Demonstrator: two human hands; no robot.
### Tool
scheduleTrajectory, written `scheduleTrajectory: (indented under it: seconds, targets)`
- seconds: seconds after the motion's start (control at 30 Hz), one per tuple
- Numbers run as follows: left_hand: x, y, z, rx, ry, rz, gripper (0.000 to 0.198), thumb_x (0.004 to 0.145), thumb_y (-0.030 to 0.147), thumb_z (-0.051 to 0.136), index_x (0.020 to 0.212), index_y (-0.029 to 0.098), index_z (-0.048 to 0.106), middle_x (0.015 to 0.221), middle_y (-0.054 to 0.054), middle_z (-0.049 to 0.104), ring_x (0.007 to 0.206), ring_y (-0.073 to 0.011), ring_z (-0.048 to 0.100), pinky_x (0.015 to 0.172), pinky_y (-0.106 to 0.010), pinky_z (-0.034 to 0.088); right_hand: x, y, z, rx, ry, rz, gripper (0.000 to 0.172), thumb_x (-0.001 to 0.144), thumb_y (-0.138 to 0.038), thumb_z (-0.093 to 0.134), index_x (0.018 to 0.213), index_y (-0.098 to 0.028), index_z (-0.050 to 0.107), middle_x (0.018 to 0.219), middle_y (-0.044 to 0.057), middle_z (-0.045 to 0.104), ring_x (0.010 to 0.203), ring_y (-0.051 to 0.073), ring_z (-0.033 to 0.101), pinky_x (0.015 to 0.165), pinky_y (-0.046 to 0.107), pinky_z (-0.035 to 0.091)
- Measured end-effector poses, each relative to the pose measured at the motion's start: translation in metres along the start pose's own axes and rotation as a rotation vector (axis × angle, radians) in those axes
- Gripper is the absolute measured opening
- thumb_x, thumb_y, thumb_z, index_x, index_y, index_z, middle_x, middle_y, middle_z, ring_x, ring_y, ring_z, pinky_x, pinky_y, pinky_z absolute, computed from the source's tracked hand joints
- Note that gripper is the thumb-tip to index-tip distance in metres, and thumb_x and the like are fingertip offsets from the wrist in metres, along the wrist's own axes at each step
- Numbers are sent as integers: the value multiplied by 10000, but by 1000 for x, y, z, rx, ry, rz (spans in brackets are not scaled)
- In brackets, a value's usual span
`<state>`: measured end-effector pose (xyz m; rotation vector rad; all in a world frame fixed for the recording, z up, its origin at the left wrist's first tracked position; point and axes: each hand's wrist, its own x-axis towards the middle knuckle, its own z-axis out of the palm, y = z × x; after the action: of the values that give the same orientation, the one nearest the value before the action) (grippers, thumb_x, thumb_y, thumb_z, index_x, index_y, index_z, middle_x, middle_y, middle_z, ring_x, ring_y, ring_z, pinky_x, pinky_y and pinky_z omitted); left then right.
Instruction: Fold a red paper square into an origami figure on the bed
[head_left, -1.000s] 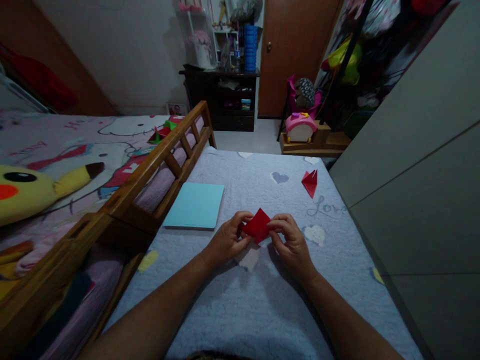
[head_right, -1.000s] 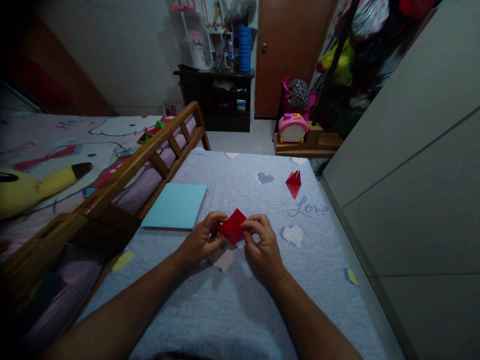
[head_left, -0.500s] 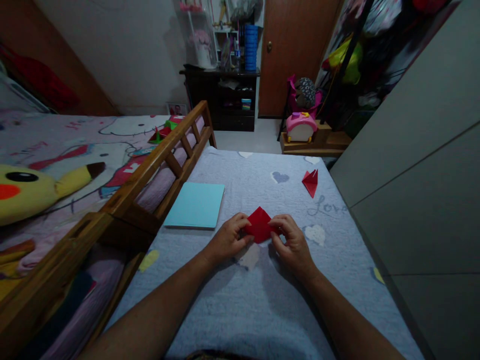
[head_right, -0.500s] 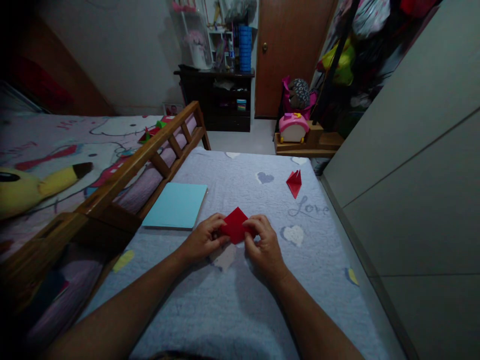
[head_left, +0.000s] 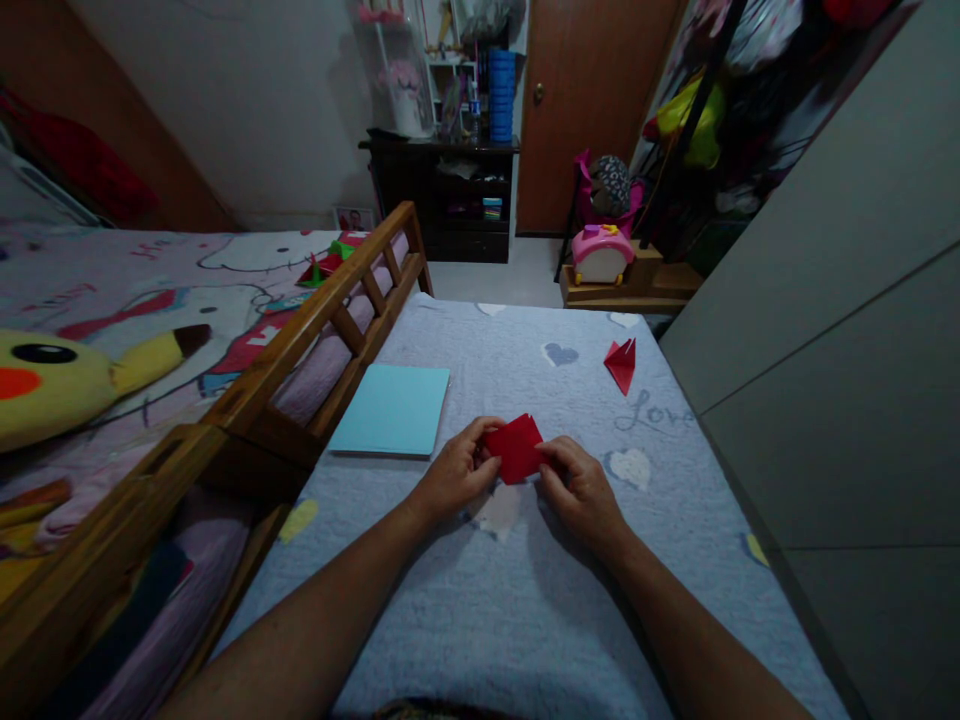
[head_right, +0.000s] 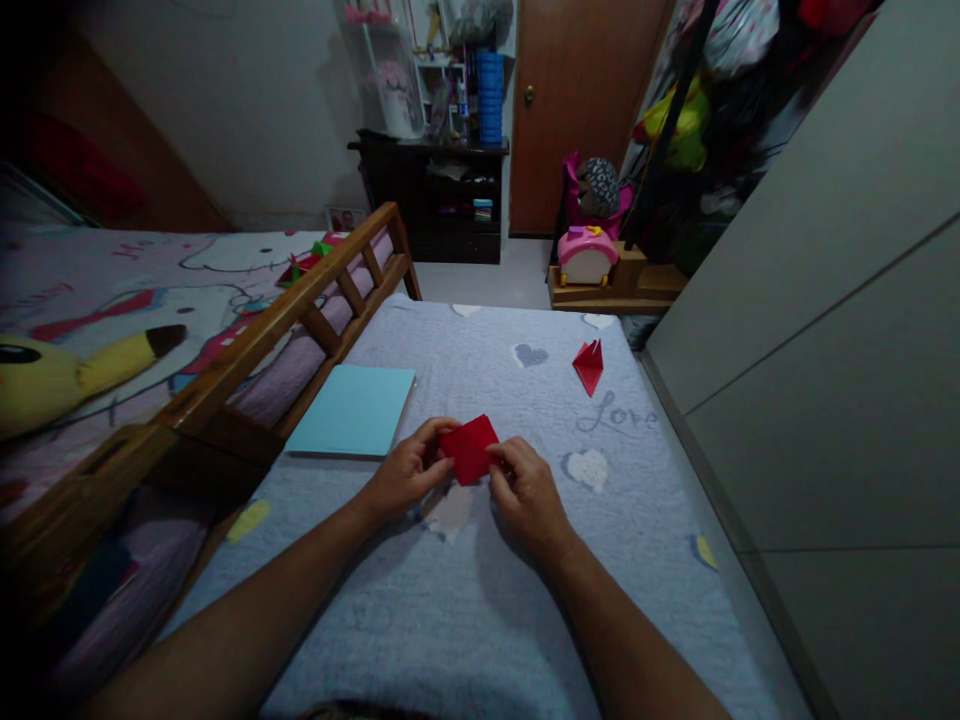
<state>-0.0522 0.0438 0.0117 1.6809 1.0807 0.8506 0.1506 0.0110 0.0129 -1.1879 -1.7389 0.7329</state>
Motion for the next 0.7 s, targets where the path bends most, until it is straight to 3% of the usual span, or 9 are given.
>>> scheduleTrajectory:
  seconds: [0.17, 0.3, 0.43, 0.57, 0.7]
  targets:
    - [2, -7, 3, 6, 82, -14, 588, 819, 158, 578, 1377, 233, 406, 1139, -52, 574, 763, -94, 573, 705, -233, 473, -1, 3, 1, 11, -5, 18, 401, 749, -25, 465, 1037, -210, 674, 916, 43, 676, 826, 187, 625, 750, 318, 485]
    - [1, -7, 4, -3, 74, 6, 579, 830, 160, 583, 1376, 228, 404, 1192, -77, 574, 850, -114, 592, 764, -255, 501, -1, 5, 1, 6, -13, 54, 364, 787, -46, 468, 1040, -205, 677, 948, 49, 689, 863, 193, 634, 795, 334, 489]
    - [-1, -5, 4, 37, 56, 15, 547, 797, 160, 640, 1302, 207, 438, 1210, -96, 577, 919, -147, 614, 792, -284, 528, -1, 7, -1, -70, -19, 82, 291, 831, -67, 495, 998, -201, 693, 893, 50, 642, 844, 200, 603, 776, 342, 479]
    - [-2, -6, 6, 79, 29, 89, 526, 741, 130, 702, 1207, 209, 471, 1241, -98, 543, 1026, -185, 624, 854, -324, 554, -1, 8, -3, -203, 26, -2, 256, 811, -54, 556, 946, -197, 720, 892, 65, 568, 869, 219, 545, 779, 359, 467]
    - [-1, -5, 7, 200, 8, 165, 326, 768, 86, 666, 1050, 203, 551, 1299, -99, 505, 1185, -220, 560, 927, -350, 553, -2, 8, -4, -314, 3, -60, 244, 823, -46, 587, 931, -207, 734, 954, 83, 570, 924, 241, 513, 829, 396, 451]
